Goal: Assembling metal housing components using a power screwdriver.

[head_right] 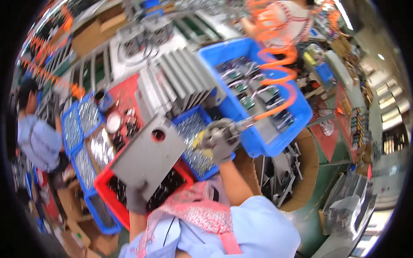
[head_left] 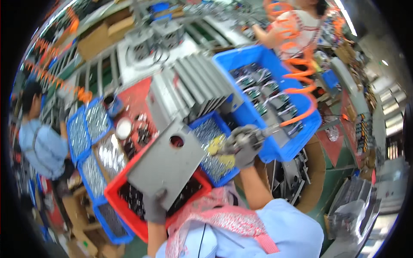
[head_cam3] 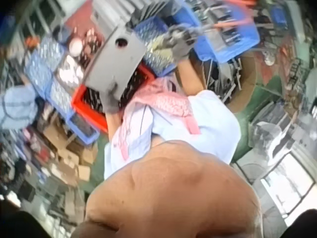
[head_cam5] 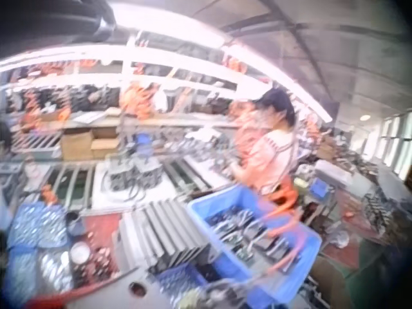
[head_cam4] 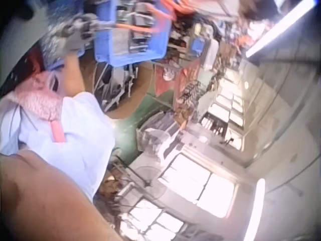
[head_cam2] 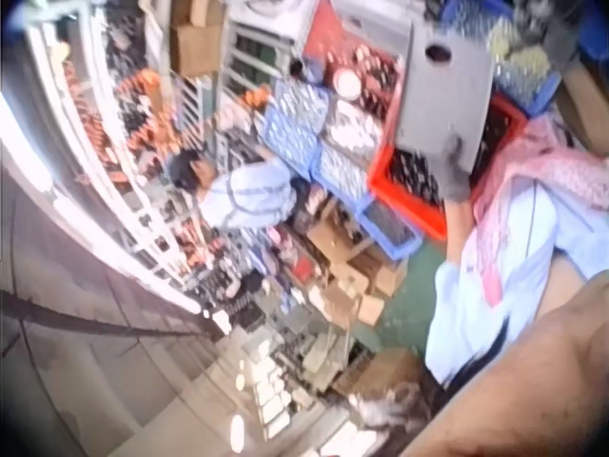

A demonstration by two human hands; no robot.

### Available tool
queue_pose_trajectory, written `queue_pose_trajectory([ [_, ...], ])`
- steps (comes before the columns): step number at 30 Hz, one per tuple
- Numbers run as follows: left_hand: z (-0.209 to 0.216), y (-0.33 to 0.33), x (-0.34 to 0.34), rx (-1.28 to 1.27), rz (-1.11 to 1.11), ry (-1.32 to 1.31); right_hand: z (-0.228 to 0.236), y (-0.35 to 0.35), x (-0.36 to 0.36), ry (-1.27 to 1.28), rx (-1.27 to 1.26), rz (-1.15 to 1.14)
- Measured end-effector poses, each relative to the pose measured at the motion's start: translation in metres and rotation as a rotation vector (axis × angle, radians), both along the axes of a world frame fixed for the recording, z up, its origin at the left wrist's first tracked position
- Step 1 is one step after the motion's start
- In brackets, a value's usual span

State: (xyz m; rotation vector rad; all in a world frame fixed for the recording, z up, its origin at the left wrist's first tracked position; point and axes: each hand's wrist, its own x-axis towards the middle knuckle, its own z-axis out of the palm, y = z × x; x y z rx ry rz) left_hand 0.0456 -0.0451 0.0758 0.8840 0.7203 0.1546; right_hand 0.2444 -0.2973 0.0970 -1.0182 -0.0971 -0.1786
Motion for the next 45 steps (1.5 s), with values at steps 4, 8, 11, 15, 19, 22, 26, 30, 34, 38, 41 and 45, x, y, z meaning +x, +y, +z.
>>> queue_pose_trajectory([
  [4, 0.016, -0.015, 0.003, 0.023, -0.025, 0.03, 0.069, 0.032, -0.032, -0.145, 0.076, 0.127],
  [8, 0.034, -0.042, 0.012, -0.147, -0.105, -0.044, 0.093, 0.043, -0.064, -0.246, 0.04, 0.314],
  [11, 0.035, -0.046, 0.013, -0.164, -0.117, -0.006, 0.09, 0.059, -0.071, -0.29, 0.03, 0.421],
  [15, 0.031, -0.046, 0.008, -0.179, -0.125, 0.015, 0.082, 0.056, -0.072, -0.181, 0.056, 0.537],
  [19, 0.035, -0.045, 0.01, -0.187, -0.126, 0.082, 0.101, 0.068, -0.086, -0.167, 0.171, 0.394],
  [22, 0.034, -0.043, 0.012, -0.199, -0.118, 0.049, 0.102, 0.068, -0.089, -0.181, 0.122, 0.451],
  [26, 0.035, -0.048, 0.014, -0.163, -0.142, 0.014, 0.098, 0.065, -0.093, -0.187, 0.13, 0.481],
  [30, 0.03, -0.056, 0.018, -0.104, -0.133, -0.041, 0.093, 0.062, -0.094, -0.239, 0.041, 0.428],
  [34, 0.036, -0.046, 0.014, -0.069, -0.163, -0.041, 0.088, 0.07, -0.095, -0.231, -0.098, 0.476],
  [38, 0.049, -0.058, 0.02, -0.107, -0.179, -0.051, 0.093, 0.058, -0.095, -0.332, -0.165, 0.408],
  [41, 0.044, -0.059, 0.02, -0.122, -0.196, -0.088, 0.094, 0.058, -0.099, -0.333, -0.13, 0.413],
  [45, 0.031, -0.056, 0.011, -0.131, -0.232, -0.144, 0.094, 0.062, -0.105, -0.346, -0.119, 0.411],
])
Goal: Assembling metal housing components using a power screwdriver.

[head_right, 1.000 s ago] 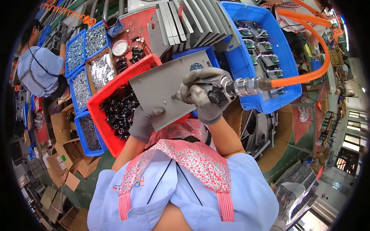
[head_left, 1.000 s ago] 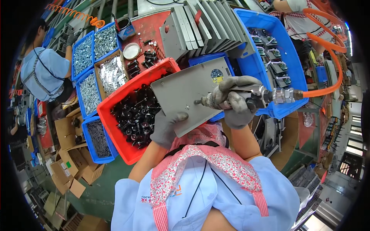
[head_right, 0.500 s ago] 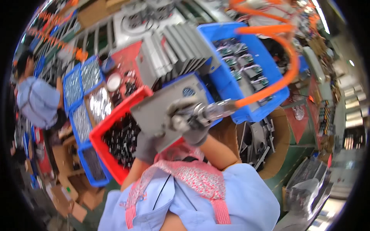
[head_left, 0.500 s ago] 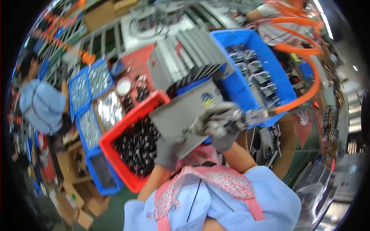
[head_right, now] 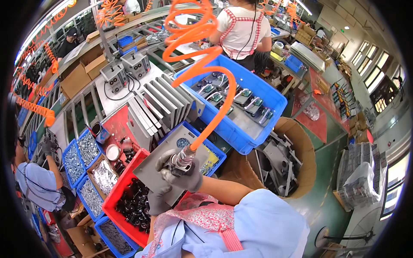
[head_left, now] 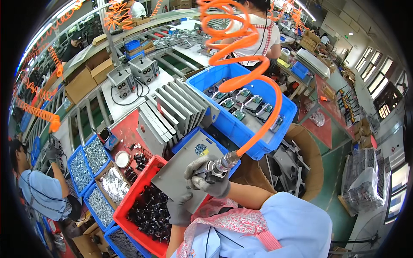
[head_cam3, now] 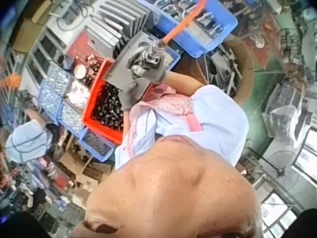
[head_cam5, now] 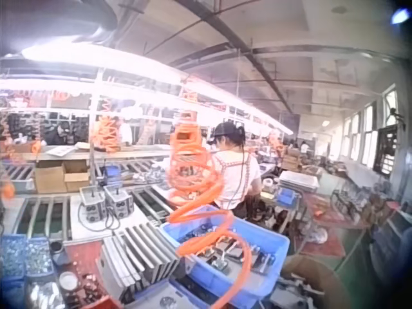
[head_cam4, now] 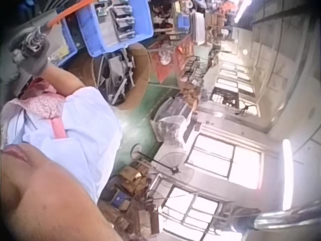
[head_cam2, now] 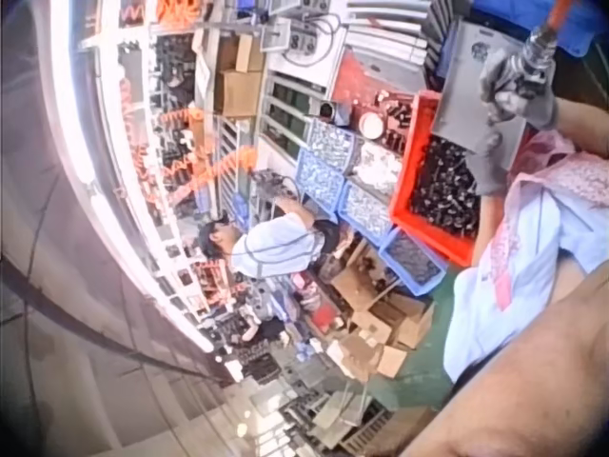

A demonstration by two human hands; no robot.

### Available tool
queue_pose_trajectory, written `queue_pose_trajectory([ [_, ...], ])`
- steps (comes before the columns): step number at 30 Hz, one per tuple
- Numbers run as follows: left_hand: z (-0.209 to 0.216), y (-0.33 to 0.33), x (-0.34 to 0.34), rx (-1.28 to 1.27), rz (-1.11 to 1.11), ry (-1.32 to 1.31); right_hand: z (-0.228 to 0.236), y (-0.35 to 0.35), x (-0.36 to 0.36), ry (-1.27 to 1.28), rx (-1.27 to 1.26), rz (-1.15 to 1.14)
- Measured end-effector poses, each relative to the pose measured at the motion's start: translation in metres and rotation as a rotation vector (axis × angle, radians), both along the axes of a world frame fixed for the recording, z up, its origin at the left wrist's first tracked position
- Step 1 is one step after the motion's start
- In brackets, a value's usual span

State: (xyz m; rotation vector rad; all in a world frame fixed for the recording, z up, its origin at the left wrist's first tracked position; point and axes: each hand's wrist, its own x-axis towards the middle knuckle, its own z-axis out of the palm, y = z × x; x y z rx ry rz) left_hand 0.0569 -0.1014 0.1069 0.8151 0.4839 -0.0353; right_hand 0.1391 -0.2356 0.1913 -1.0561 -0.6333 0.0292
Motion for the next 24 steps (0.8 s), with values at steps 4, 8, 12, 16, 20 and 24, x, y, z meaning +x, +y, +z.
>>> queue_pose_trajectory([
  [4, 0.008, -0.004, -0.001, -0.011, 0.04, 0.017, 0.005, -0.001, -0.007, 0.063, -0.069, 0.008],
  [8, 0.008, -0.001, -0.002, 0.086, -0.008, 0.051, 0.002, -0.004, -0.003, -0.021, -0.04, -0.043],
  [12, 0.027, -0.005, 0.002, 0.009, 0.042, 0.056, 0.006, -0.003, -0.005, 0.031, -0.046, -0.033],
  [16, 0.011, -0.001, 0.001, 0.053, 0.065, 0.083, -0.003, 0.001, -0.004, 0.242, 0.039, -0.062],
  [20, -0.001, -0.006, 0.0, 0.036, 0.087, 0.072, 0.009, 0.001, -0.006, 0.194, 0.096, -0.016],
  [24, 0.013, -0.01, -0.002, -0.024, 0.095, 0.135, 0.012, 0.002, -0.007, 0.153, 0.095, 0.001],
])
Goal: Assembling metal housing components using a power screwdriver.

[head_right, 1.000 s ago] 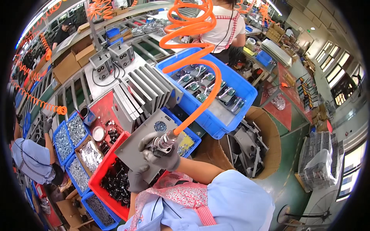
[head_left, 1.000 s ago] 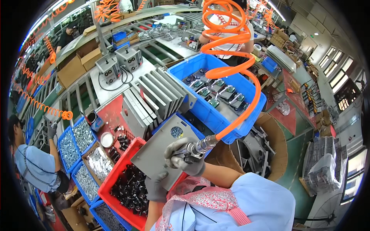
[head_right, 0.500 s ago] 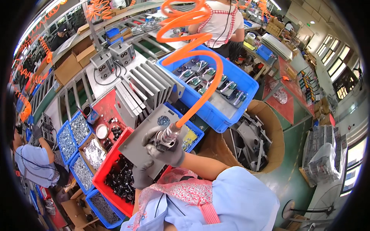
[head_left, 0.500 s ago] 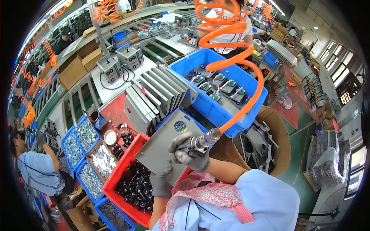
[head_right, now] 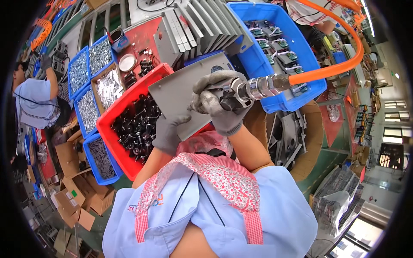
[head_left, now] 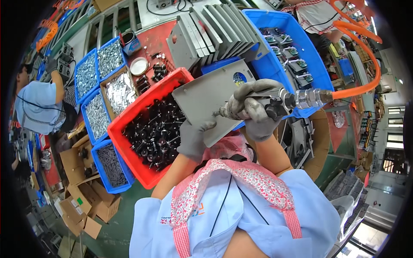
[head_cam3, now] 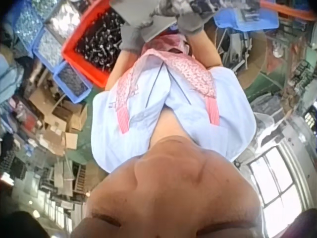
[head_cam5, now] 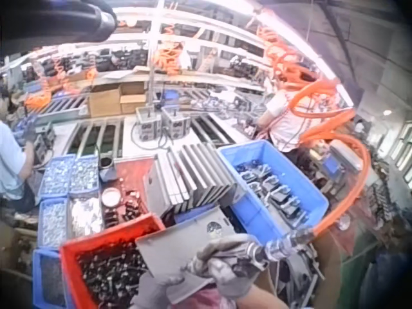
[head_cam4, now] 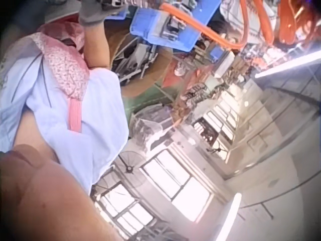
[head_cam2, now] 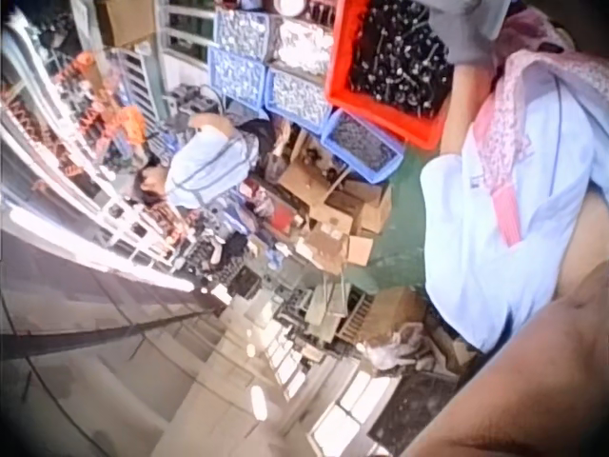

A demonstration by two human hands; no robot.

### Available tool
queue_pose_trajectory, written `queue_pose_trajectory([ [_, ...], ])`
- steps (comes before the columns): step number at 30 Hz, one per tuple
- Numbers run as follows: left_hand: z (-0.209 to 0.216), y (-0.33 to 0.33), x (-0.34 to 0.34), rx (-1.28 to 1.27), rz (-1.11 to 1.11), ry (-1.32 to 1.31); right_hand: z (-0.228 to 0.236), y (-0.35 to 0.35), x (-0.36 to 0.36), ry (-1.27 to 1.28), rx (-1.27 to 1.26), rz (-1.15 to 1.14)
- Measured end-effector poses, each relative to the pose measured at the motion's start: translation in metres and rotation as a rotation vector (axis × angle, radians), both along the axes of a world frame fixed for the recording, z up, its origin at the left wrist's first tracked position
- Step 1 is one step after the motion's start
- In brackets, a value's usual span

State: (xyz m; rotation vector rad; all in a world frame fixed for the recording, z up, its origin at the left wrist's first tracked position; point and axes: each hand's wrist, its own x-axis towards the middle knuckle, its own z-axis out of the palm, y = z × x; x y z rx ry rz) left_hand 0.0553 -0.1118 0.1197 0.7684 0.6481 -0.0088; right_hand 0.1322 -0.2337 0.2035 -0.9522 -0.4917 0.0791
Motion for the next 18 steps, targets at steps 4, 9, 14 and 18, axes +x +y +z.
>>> queue_pose_trajectory([
  [4, -0.001, 0.004, -0.006, 0.009, 0.0, 0.019, -0.002, 0.005, -0.005, 0.022, -0.027, -0.037],
  [9, -0.005, 0.001, -0.001, 0.051, -0.045, -0.02, 0.0, -0.001, -0.004, 0.045, -0.124, -0.109],
  [14, -0.003, 0.012, -0.001, 0.316, -0.056, -0.151, 0.022, -0.016, -0.002, 0.052, -0.298, -0.079],
  [18, -0.007, 0.016, 0.003, 0.787, -0.212, -0.336, 0.013, -0.035, -0.02, 0.02, -0.312, 0.064],
])
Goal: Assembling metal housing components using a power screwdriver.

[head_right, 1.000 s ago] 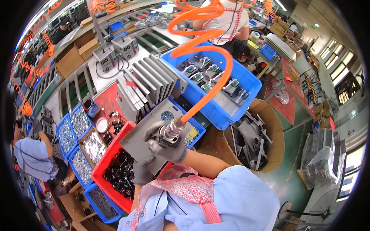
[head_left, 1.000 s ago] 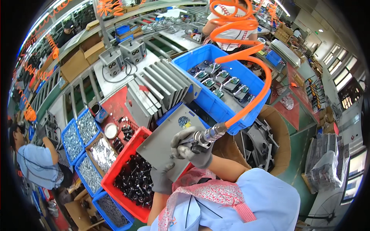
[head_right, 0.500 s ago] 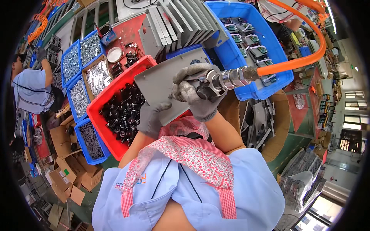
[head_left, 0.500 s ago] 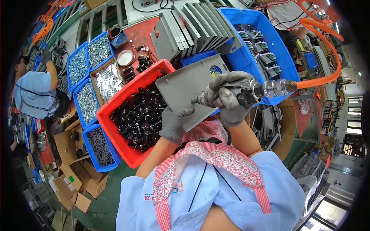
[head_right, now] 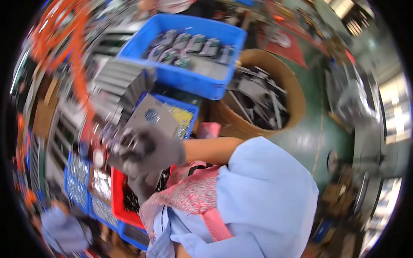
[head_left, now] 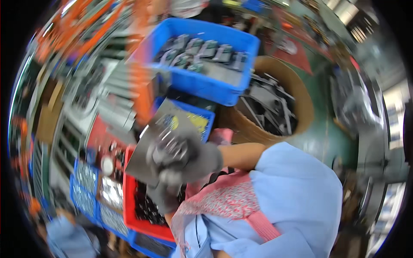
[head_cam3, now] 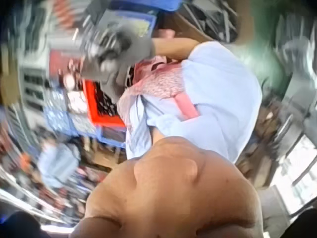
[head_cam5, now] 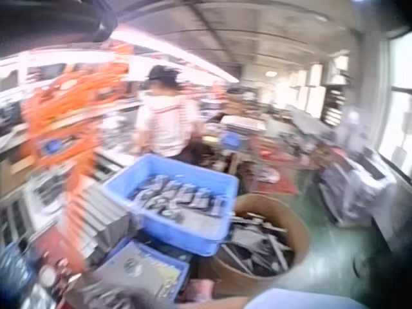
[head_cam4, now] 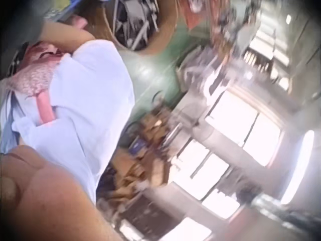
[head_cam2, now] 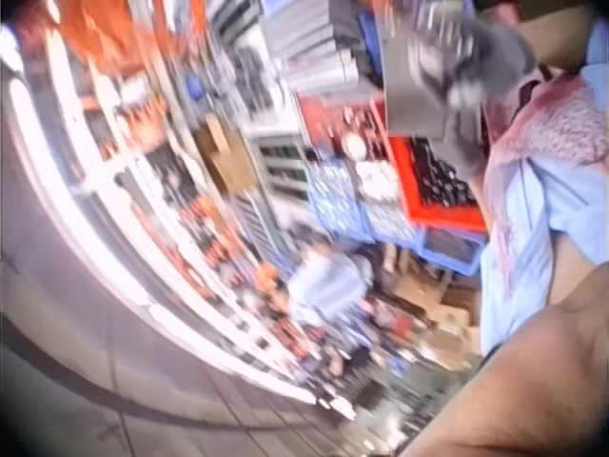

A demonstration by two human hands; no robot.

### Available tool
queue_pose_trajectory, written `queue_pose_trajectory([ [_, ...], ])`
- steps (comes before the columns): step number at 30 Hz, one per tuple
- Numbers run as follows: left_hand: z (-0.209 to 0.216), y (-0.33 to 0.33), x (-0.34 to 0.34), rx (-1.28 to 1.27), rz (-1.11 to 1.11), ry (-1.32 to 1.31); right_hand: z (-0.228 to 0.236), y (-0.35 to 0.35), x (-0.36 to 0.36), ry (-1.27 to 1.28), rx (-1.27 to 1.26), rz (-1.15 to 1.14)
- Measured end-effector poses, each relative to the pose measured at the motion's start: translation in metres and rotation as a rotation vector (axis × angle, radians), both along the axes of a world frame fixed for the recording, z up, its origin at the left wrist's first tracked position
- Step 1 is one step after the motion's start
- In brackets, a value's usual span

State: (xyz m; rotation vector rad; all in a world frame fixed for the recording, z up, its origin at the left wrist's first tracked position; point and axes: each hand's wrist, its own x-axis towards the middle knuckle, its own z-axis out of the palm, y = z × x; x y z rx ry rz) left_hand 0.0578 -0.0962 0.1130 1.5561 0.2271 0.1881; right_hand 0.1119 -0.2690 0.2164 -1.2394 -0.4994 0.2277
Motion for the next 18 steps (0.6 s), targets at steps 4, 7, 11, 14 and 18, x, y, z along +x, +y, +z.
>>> queue_pose_trajectory([
  [4, -0.004, -0.011, 0.006, 0.164, -0.115, -0.014, 0.008, -0.004, -0.022, 0.001, 0.043, 0.057],
  [7, -0.001, -0.047, 0.039, 0.2, -0.435, 0.087, 0.014, -0.016, -0.026, -0.018, 0.054, 0.122],
  [11, 0.036, -0.168, 0.102, 0.086, -1.044, 0.075, 0.014, -0.027, -0.03, 0.009, 0.088, 0.032],
  [14, 0.045, -0.222, 0.101, -0.423, -1.214, -0.058, 0.004, -0.026, -0.029, -0.051, 0.037, -0.118],
  [18, 0.004, -0.206, 0.098, -0.479, -1.198, 0.151, -0.019, -0.042, -0.019, 0.009, -0.04, -0.135],
])
